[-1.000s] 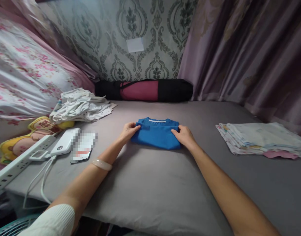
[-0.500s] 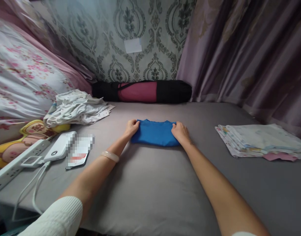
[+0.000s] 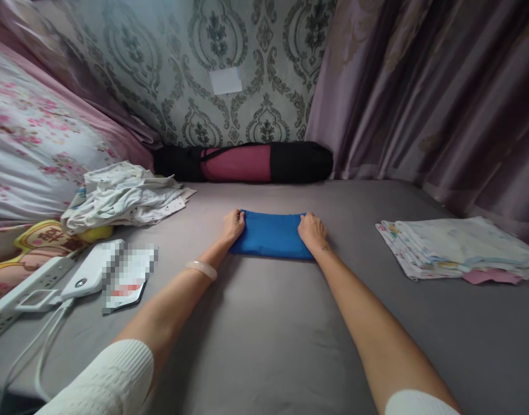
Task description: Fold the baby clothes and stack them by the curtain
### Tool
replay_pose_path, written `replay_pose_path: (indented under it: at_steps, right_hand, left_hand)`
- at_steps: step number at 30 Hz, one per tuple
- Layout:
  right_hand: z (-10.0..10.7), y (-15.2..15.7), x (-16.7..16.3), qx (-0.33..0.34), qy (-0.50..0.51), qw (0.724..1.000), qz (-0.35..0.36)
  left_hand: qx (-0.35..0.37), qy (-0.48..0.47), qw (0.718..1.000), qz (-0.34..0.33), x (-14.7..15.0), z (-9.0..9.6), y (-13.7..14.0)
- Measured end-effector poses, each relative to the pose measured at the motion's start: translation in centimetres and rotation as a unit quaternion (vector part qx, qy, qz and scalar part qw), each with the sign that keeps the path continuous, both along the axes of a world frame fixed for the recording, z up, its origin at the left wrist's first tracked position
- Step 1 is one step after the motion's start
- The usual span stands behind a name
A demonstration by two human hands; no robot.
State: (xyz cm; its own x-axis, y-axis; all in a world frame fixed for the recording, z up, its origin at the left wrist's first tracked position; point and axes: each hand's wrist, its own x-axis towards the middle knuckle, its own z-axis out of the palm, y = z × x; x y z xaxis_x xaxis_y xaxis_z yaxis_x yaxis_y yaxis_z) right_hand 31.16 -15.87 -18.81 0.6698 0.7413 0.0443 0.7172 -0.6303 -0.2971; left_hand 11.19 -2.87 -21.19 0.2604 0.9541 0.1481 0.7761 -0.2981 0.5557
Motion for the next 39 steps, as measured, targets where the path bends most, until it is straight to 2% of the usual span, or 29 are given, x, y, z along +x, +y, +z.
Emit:
replay_pose_path:
  at_steps: [12,17,23,25,27,29,31,34,39]
  right_hand:
    - [-0.1,0.4,0.1,0.003,0.003,1.0,-0.005]
    - [-0.3,0.4,-0.1,0.002,0.004,1.0,-0.027]
    - [-0.2,0.3,0.4,0.024,0.043,0.998,-0.05]
    - [0.1,0.2,0.4,0.027,0.054,0.997,-0.055]
    - [0.5,0.2,-0.3,0.051,0.013,0.997,-0.055]
    - [0.7,0.4,-1.7,0.088,-0.058,0.994,-0.019]
    - [0.6,0.7,-3.4,0.107,-0.111,0.986,0.064]
    - [-0.3,1.1,-5.6,0.082,-0.137,0.971,0.179]
    - [-2.4,1.1,-6.5,0.017,-0.122,0.97,0.208]
  left_hand:
    - [0.011,0.042,0.999,0.005,0.3,-0.4,0.0]
    - [0.022,0.072,0.997,0.013,0.2,-0.3,-0.2]
    - [0.019,0.106,0.994,0.021,-0.1,0.7,-1.0]
    - [0.042,0.121,0.991,0.025,0.0,1.3,-1.5]
    - [0.078,0.13,0.988,0.019,0.4,2.0,-2.2]
    - [0.113,0.128,0.985,-0.015,1.1,2.4,-3.1]
    - [0.137,0.132,0.98,-0.066,2.0,2.5,-4.1]
    - [0.141,0.159,0.969,-0.124,3.3,1.6,-5.3]
    - [0.153,0.196,0.956,-0.157,3.7,-0.5,-5.8]
